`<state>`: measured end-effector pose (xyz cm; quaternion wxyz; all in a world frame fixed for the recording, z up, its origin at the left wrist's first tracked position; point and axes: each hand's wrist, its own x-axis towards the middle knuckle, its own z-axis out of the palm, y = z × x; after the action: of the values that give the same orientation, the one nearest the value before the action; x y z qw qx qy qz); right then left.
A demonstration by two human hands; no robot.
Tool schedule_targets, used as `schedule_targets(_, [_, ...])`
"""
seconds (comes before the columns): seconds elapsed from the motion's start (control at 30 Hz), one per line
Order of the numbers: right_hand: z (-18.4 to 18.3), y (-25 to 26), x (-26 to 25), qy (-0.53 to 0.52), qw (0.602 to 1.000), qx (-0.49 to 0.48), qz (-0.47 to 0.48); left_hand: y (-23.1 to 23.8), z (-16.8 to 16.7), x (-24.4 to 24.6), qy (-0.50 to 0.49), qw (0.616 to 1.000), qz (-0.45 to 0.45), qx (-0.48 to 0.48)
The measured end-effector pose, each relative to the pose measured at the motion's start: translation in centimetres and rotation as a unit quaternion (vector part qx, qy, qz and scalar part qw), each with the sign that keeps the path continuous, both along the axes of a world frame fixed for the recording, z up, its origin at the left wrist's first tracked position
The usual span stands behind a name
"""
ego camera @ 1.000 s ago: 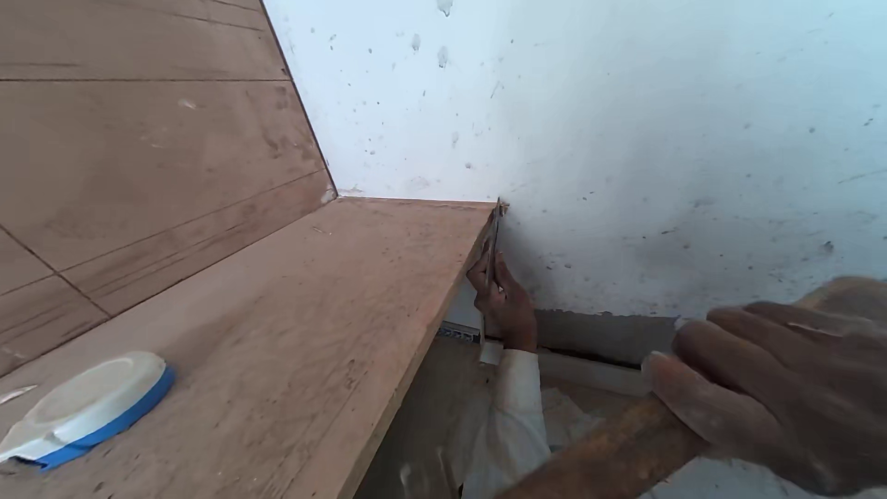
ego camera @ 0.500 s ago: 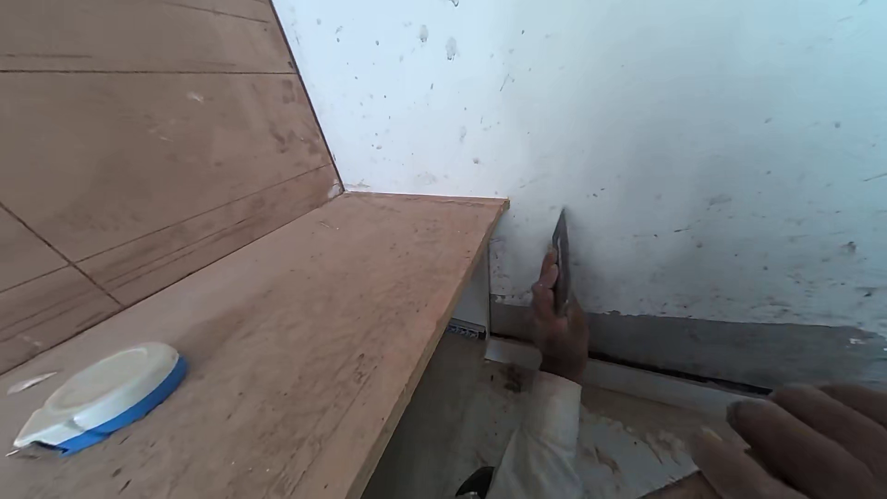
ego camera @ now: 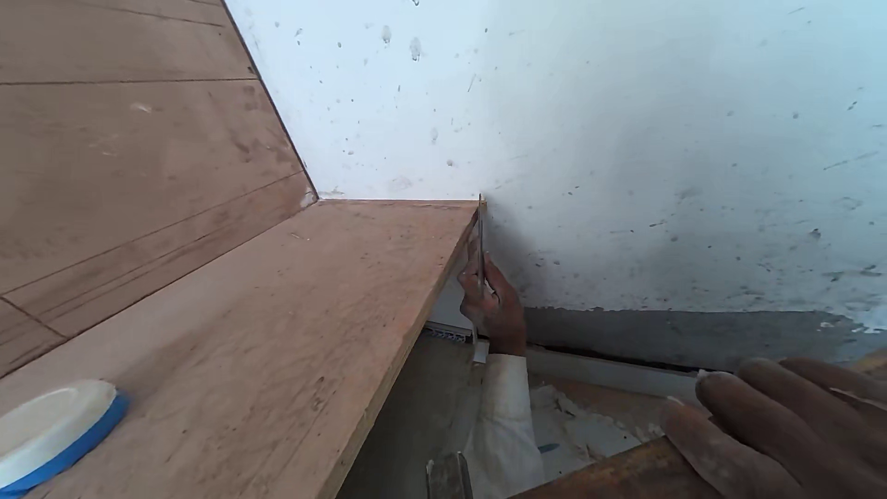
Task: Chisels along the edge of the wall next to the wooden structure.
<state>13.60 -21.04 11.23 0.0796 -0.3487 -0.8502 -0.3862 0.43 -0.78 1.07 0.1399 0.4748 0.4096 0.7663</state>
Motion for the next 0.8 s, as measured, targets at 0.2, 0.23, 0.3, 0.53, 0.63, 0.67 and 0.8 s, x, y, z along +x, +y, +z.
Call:
schedule_targets(0.2, [-2.1, 1.5, 2.5, 0.112, 0.993, 0.027, -0.022, -1.1, -0.3, 0.7, 0.15, 0.987, 0.056, 0.002])
schedule_targets(0.23, [-2.9, 1.6, 3.1, 0.148, 0.988, 0.022, -0.034, -1.1, 0.1, 1.1, 0.154, 0.985, 0.069, 0.016])
schedule_targets(0.3, [-5.1, 1.9, 4.1, 0.218, 0.974, 0.016, -0.05, -0.5, -0.3, 1.6, 0.177, 0.978, 0.088, 0.06])
schedule_targets(0.53, [-11.6, 3.2, 5.4, 0.392, 0.92, -0.003, -0.02, 1.3, -0.4, 3.7, 0.183, 0.958, 0.187, 0.116])
schedule_targets(0.63, [-14.1, 4.2, 4.7, 0.482, 0.874, -0.037, 0.04, 0.7, 0.0, 3.9, 0.238, 0.95, 0.181, 0.095])
schedule_targets(0.67, [-14.4, 4.6, 4.1, 0.515, 0.853, -0.048, 0.067, 0.7, -0.1, 3.8, 0.251, 0.947, 0.173, 0.1])
schedule_targets(0.8, [-15.1, 6.6, 1.3, 0.578, 0.795, -0.076, 0.169, 1.0, 0.0, 3.4, 0.246, 0.94, 0.197, 0.13])
